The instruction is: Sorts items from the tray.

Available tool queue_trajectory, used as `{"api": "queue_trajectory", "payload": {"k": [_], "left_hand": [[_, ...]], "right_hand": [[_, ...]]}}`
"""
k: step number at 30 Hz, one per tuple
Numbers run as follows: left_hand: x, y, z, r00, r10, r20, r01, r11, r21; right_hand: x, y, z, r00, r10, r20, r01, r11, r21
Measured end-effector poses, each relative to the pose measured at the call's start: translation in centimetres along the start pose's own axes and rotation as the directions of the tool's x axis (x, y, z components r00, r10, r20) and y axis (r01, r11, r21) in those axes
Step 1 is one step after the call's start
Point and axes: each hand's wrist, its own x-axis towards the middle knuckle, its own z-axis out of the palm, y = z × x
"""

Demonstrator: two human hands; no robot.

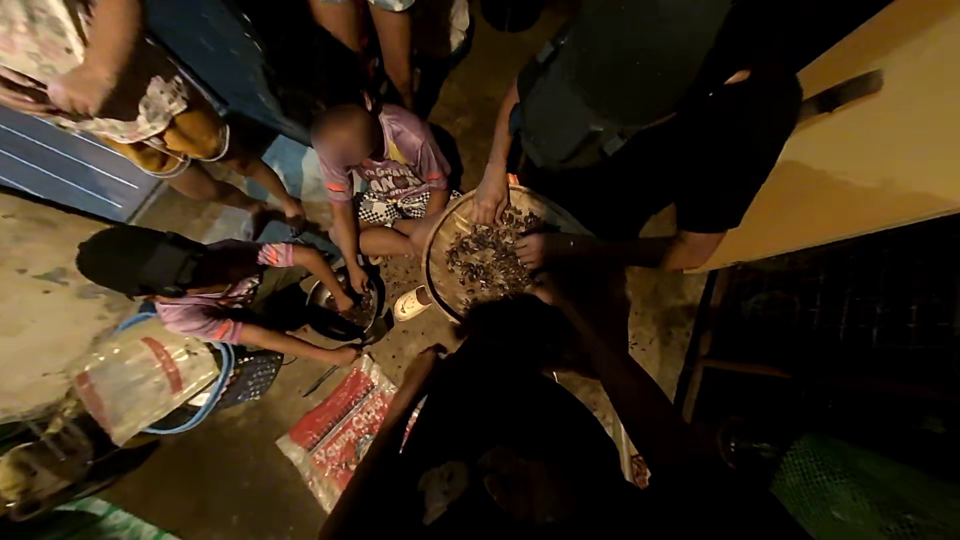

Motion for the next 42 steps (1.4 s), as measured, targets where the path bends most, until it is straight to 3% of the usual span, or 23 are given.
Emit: {"api": "queue_trajectory", "payload": {"k": [3,7,11,13,18,25,27,30,32,36,40,42], "left_hand": [[-0.3,-5.3,0.3,0.982,-0.186,-0.035,0.185,0.982,-0.033],[-1.8,-12.7,2.6,0.932,-0.36,0.048,0.362,0.931,-0.042],[-2.6,-23.0,8.8,0.889,-0.452,0.072,0.458,0.881,-0.123],[-3.3,-25.9,11.7,0.88,-0.468,0.08,0.475,0.861,-0.181],[-3.4,-25.9,15.1,0.876,-0.47,0.105,0.479,0.825,-0.3],[-0.7,-18.2,10.7,0.921,-0.388,0.042,0.382,0.872,-0.307],[0.0,-17.3,10.0,0.933,-0.358,0.024,0.344,0.873,-0.345],[0.4,-16.6,9.4,0.943,-0.331,0.023,0.31,0.854,-0.418],[0.9,-16.8,9.6,0.952,-0.305,-0.013,0.267,0.853,-0.448],[1.1,-18.3,11.4,0.96,-0.277,0.025,0.27,0.906,-0.325],[0.7,-18.3,11.6,0.954,-0.277,0.118,0.297,0.929,-0.219],[1.8,-20.4,12.4,0.967,-0.21,0.144,0.238,0.946,-0.22]], "right_hand": [[2.1,-1.3,0.1,0.997,-0.069,-0.042,0.068,0.997,-0.031],[6.0,-3.4,1.7,0.983,-0.158,-0.096,0.155,0.987,-0.031],[8.0,-6.2,3.4,0.988,-0.136,-0.079,0.132,0.99,-0.053],[9.0,-7.0,4.4,0.984,-0.15,-0.094,0.147,0.988,-0.044],[12.1,-8.4,4.8,0.986,-0.163,-0.031,0.154,0.969,-0.193],[12.3,-9.2,7.0,0.997,-0.06,-0.046,0.046,0.962,-0.27],[11.3,-8.5,7.6,0.995,-0.1,-0.018,0.091,0.958,-0.273],[9.0,-5.8,8.8,0.96,-0.281,-0.022,0.269,0.936,-0.227],[7.7,-4.1,8.7,0.94,-0.337,0.053,0.34,0.912,-0.227],[4.8,-1.3,8.1,0.95,-0.263,0.169,0.297,0.928,-0.224],[1.6,-0.8,5.6,0.978,-0.162,0.131,0.177,0.977,-0.114],[0.6,-0.2,5.3,0.992,-0.12,0.037,0.119,0.993,0.01]]}}
